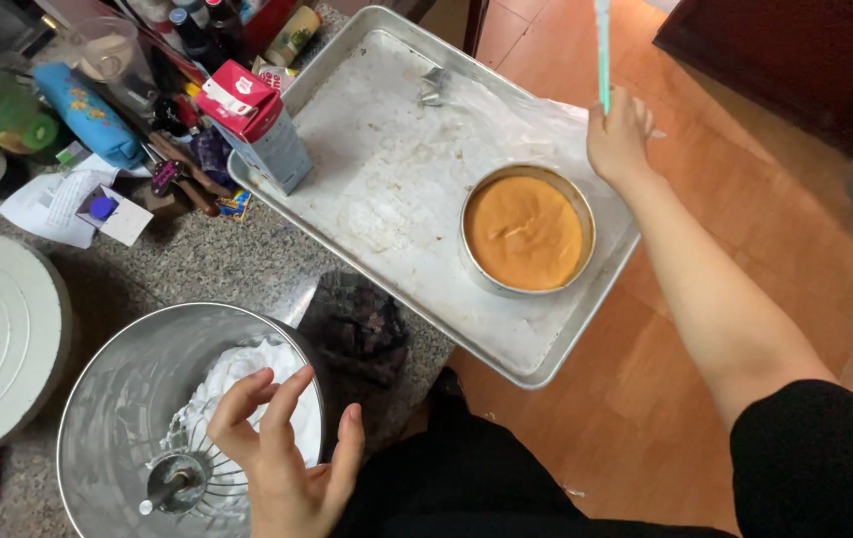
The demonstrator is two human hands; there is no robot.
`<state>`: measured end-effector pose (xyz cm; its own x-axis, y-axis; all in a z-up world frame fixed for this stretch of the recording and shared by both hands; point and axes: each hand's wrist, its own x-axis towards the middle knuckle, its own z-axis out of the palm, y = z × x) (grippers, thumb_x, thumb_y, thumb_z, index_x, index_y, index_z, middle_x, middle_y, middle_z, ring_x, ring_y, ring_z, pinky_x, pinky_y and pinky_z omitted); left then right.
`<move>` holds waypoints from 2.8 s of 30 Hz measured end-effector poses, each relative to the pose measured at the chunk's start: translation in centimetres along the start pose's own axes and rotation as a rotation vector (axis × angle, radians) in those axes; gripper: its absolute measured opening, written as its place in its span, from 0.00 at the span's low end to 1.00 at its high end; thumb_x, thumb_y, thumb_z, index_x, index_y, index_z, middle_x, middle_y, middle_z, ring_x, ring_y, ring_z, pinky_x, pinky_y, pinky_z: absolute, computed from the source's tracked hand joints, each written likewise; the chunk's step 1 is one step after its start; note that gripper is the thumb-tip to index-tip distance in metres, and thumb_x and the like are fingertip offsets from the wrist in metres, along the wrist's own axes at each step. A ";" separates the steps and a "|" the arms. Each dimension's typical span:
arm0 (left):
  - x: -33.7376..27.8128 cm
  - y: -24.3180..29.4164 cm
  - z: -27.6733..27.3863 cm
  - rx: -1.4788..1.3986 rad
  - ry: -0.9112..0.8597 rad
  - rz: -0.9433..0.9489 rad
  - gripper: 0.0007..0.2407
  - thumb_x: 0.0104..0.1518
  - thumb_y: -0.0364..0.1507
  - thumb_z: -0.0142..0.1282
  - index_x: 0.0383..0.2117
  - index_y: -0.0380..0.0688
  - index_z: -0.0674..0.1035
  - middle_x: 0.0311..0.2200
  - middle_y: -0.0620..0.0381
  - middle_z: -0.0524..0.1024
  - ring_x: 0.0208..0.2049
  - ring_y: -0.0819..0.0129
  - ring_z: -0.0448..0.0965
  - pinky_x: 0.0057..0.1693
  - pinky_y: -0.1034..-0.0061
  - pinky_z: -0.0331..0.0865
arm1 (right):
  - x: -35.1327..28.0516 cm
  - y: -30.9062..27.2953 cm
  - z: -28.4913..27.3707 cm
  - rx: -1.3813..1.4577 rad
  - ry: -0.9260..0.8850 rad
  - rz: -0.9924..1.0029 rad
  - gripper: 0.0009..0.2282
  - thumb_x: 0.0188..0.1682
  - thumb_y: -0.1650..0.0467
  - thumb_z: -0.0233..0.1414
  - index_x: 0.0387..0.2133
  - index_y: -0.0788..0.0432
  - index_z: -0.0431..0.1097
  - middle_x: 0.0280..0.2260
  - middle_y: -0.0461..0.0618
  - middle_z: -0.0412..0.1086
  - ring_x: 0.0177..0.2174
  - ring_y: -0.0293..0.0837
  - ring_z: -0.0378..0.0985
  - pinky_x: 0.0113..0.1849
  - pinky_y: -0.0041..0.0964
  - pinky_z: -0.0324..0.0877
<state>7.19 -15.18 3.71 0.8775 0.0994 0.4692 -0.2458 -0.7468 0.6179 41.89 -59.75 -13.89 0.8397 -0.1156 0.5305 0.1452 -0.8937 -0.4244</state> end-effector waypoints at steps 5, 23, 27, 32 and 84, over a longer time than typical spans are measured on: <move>0.3 0.7 0.5 0.050 0.011 -0.071 0.23 0.48 0.25 0.68 0.52 0.41 0.74 0.56 0.43 0.55 0.58 0.50 0.60 0.61 0.61 0.61 | 0.4 -1.4 3.6 0.038 -0.459 0.124 0.14 0.61 0.64 0.43 0.47 0.65 0.62 0.46 0.72 0.68 0.49 0.69 0.67 0.50 0.64 0.60; -0.7 0.5 4.1 0.203 0.033 -0.193 0.22 0.45 0.27 0.68 0.49 0.42 0.78 0.56 0.40 0.57 0.53 0.51 0.63 0.55 0.65 0.66 | 2.8 -6.7 12.2 0.691 -0.849 0.361 0.15 0.61 0.61 0.43 0.54 0.57 0.63 0.38 0.50 0.63 0.39 0.45 0.64 0.41 0.41 0.64; 0.0 0.9 4.8 0.160 -0.016 -0.158 0.22 0.45 0.27 0.68 0.50 0.44 0.77 0.56 0.41 0.57 0.52 0.52 0.65 0.55 0.66 0.67 | 3.1 -6.8 8.9 0.937 -0.710 0.305 0.15 0.60 0.63 0.42 0.56 0.55 0.57 0.52 0.40 0.64 0.47 0.38 0.73 0.46 0.37 0.72; 0.7 1.5 5.8 0.089 -0.069 -0.176 0.22 0.46 0.27 0.69 0.51 0.48 0.77 0.57 0.42 0.56 0.51 0.55 0.67 0.53 0.69 0.68 | -0.3 -2.6 1.9 0.533 -0.317 0.225 0.11 0.65 0.64 0.42 0.48 0.61 0.60 0.41 0.57 0.70 0.40 0.48 0.76 0.42 0.45 0.72; -9.9 -6.1 -9.4 0.169 0.438 -0.701 0.19 0.62 0.29 0.58 0.57 0.38 0.69 0.44 0.46 0.68 0.47 0.57 0.70 0.52 0.63 0.65 | -14.1 -39.0 -5.3 0.788 -0.736 -0.167 0.11 0.57 0.67 0.53 0.48 0.61 0.70 0.39 0.51 0.73 0.32 0.38 0.73 0.35 0.32 0.69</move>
<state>-3.88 -5.43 1.28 0.5566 0.7966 0.2358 0.3921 -0.5021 0.7708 21.64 -25.57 -0.94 0.8474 0.5037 0.1676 0.3609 -0.3151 -0.8778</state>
